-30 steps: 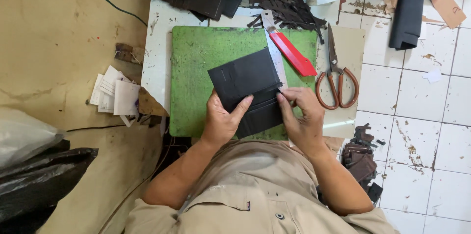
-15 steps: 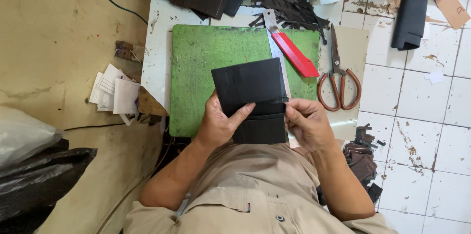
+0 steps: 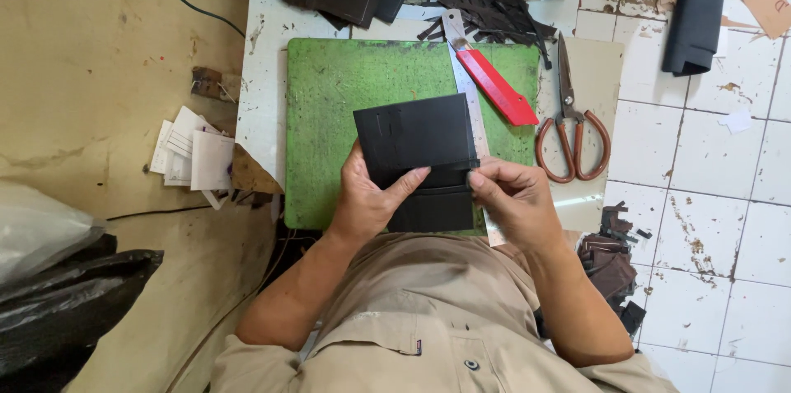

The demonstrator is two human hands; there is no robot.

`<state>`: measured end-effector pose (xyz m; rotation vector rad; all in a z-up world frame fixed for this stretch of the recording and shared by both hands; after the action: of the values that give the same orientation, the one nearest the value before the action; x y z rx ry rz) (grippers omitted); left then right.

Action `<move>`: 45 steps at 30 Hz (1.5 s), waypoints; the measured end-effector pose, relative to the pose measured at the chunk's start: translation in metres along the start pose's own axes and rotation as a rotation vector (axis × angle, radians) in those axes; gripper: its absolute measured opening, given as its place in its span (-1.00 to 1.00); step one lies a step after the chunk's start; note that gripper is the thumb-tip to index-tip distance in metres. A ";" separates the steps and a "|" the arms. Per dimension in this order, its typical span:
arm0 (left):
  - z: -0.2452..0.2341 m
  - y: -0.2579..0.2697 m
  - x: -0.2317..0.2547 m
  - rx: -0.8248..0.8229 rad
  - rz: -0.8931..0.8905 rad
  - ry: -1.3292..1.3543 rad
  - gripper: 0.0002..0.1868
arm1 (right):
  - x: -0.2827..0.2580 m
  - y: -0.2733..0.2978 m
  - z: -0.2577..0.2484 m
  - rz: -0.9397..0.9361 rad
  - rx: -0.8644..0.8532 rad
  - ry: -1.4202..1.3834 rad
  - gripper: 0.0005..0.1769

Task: Trimming and folding leather to assemble a wallet

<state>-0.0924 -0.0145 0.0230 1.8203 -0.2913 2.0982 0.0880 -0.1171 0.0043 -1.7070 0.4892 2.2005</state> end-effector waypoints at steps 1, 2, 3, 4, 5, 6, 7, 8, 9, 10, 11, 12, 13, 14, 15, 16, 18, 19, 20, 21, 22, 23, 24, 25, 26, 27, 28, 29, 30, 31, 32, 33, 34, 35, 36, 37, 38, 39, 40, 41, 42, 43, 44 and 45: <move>-0.001 -0.001 0.000 0.002 0.001 0.000 -0.49 | 0.001 0.000 -0.001 0.000 -0.002 0.000 -0.84; -0.002 -0.001 0.000 -0.003 -0.007 0.021 -0.50 | 0.003 0.000 -0.002 0.050 0.005 -0.105 -0.83; -0.002 -0.002 -0.001 -0.009 -0.015 0.043 -0.50 | 0.005 0.001 -0.004 0.101 0.014 -0.209 -0.81; -0.003 -0.002 -0.002 -0.008 -0.015 0.044 -0.50 | 0.007 0.002 -0.005 0.101 0.013 -0.209 -0.81; -0.003 -0.001 -0.003 -0.004 -0.026 0.059 -0.52 | 0.008 0.003 -0.007 0.120 0.034 -0.203 -0.82; -0.004 -0.001 -0.005 -0.001 -0.037 0.075 -0.54 | 0.010 0.004 -0.008 0.140 0.054 -0.197 -0.83; -0.004 -0.001 -0.005 0.000 -0.036 0.074 -0.54 | 0.003 0.001 -0.019 0.139 0.053 -0.198 -0.83; -0.005 -0.002 -0.005 -0.002 -0.041 0.076 -0.53 | -0.005 -0.002 -0.030 -0.002 0.069 0.090 -0.85; -0.005 -0.002 -0.005 -0.004 -0.048 0.081 -0.53 | -0.014 -0.004 -0.040 -0.143 0.085 0.379 -0.85; -0.010 -0.003 -0.004 -0.003 -0.049 0.081 -0.53 | -0.016 -0.007 -0.060 -0.143 0.084 0.380 -0.85; -0.014 -0.004 -0.004 -0.076 -0.051 0.140 -0.58 | -0.020 -0.011 -0.081 -0.291 0.191 0.898 -0.79; -0.017 -0.004 -0.003 -0.149 -0.052 0.198 -0.62 | -0.024 -0.014 -0.101 -0.440 0.292 1.414 -0.70; -0.016 -0.006 -0.002 -0.152 -0.053 0.203 -0.62 | -0.022 -0.016 -0.105 -0.439 0.295 1.419 -0.70; -0.014 -0.007 -0.001 -0.159 -0.062 0.208 -0.63 | -0.018 -0.019 -0.110 -0.266 0.235 1.517 -0.47; -0.012 -0.009 0.000 -0.172 -0.070 0.212 -0.65 | -0.015 -0.022 -0.117 -0.088 0.182 1.605 -0.21; -0.010 -0.009 0.000 -0.181 -0.069 0.215 -0.65 | -0.014 -0.021 -0.116 -0.086 0.192 1.609 -0.21; -0.007 -0.009 0.000 -0.185 -0.075 0.200 -0.66 | -0.011 -0.020 -0.112 -0.199 0.139 1.647 -0.31; -0.007 -0.010 0.001 -0.187 -0.070 0.200 -0.66 | -0.011 -0.021 -0.114 -0.204 0.142 1.647 -0.31; -0.007 -0.010 0.002 -0.193 -0.079 0.239 -0.64 | -0.011 -0.022 -0.115 -0.198 0.126 1.654 -0.33; -0.008 -0.010 0.003 -0.197 -0.085 0.278 -0.63 | -0.011 -0.024 -0.116 -0.198 0.108 1.660 -0.34; -0.008 -0.011 0.003 -0.196 -0.076 0.279 -0.63 | -0.024 -0.023 -0.109 -0.208 0.109 1.660 -0.34; -0.010 -0.012 0.004 -0.189 -0.086 0.315 -0.61 | -0.036 -0.022 -0.102 -0.032 0.146 1.389 -0.36; -0.012 -0.013 0.004 -0.183 -0.096 0.352 -0.60 | -0.048 -0.021 -0.095 0.134 0.171 1.109 -0.37; -0.014 -0.015 0.005 -0.172 -0.086 0.353 -0.60 | -0.044 -0.013 -0.095 0.123 0.159 1.110 -0.37; -0.016 -0.016 0.007 -0.166 -0.085 0.356 -0.58 | -0.040 -0.006 -0.095 0.121 0.184 0.800 -0.30; -0.019 -0.017 0.008 -0.160 -0.089 0.360 -0.56 | -0.036 0.003 -0.096 0.126 0.204 0.489 -0.22; -0.020 -0.018 0.009 -0.149 -0.084 0.361 -0.56 | -0.037 0.011 -0.081 0.124 0.191 0.491 -0.22; -0.021 -0.019 0.009 -0.144 -0.085 0.391 -0.59 | -0.038 0.020 -0.065 0.094 0.091 0.471 -0.29; -0.021 -0.021 0.010 -0.139 -0.087 0.422 -0.63 | -0.039 0.030 -0.049 0.065 -0.009 0.450 -0.35; -0.020 -0.021 0.014 -0.139 -0.084 0.423 -0.63 | -0.031 0.037 -0.042 0.062 -0.011 0.451 -0.35; -0.019 -0.021 0.018 -0.144 -0.064 0.414 -0.64 | -0.022 0.044 -0.035 0.136 -0.077 0.318 -0.54; -0.017 -0.020 0.022 -0.150 -0.047 0.404 -0.66 | -0.012 0.052 -0.028 0.212 -0.140 0.184 -0.69; -0.017 -0.019 0.026 -0.150 -0.047 0.404 -0.66 | -0.018 0.054 -0.018 0.211 -0.140 0.185 -0.69; -0.016 -0.018 0.030 -0.147 -0.035 0.355 -0.66 | -0.023 0.057 -0.008 0.225 -0.192 0.081 -0.72; -0.016 -0.017 0.034 -0.144 -0.024 0.306 -0.67 | -0.029 0.060 0.002 0.238 -0.244 -0.023 -0.72; -0.016 -0.017 0.032 -0.143 -0.023 0.308 -0.67 | -0.023 0.061 0.002 0.238 -0.245 -0.020 -0.72; -0.017 -0.016 0.031 -0.130 -0.011 0.312 -0.66 | -0.017 0.062 0.001 0.221 -0.258 -0.048 -0.74; -0.018 -0.015 0.030 -0.114 0.002 0.316 -0.66 | -0.011 0.063 0.000 0.205 -0.274 -0.075 -0.76; -0.019 -0.015 0.030 -0.111 0.005 0.319 -0.66 | -0.013 0.062 0.003 0.205 -0.277 -0.071 -0.76; -0.020 -0.014 0.029 -0.096 0.024 0.277 -0.66 | -0.014 0.062 0.005 0.199 -0.287 -0.092 -0.78; -0.021 -0.012 0.029 -0.081 0.042 0.234 -0.66 | -0.015 0.063 0.008 0.192 -0.297 -0.112 -0.79; -0.021 -0.011 0.032 -0.079 0.042 0.237 -0.66 | -0.017 0.064 0.009 0.193 -0.299 -0.109 -0.79; -0.020 -0.010 0.036 -0.077 0.052 0.205 -0.69 | -0.018 0.064 0.010 0.183 -0.289 -0.054 -0.68; -0.020 -0.010 0.040 -0.076 0.062 0.172 -0.71 | -0.020 0.065 0.011 0.171 -0.278 0.000 -0.56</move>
<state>-0.1115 0.0069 0.0587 1.5955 -0.3818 2.2374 0.0541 -0.1709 0.0309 -1.8634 0.3544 2.4885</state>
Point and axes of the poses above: each hand's wrist, its own y-axis away from the middle knuckle, its own z-axis out of the palm, x = y × z, the point moved 1 cm from there along -y, towards the middle knuckle, and after that the axes turned 4 degrees about x, right-handed, at the moved point
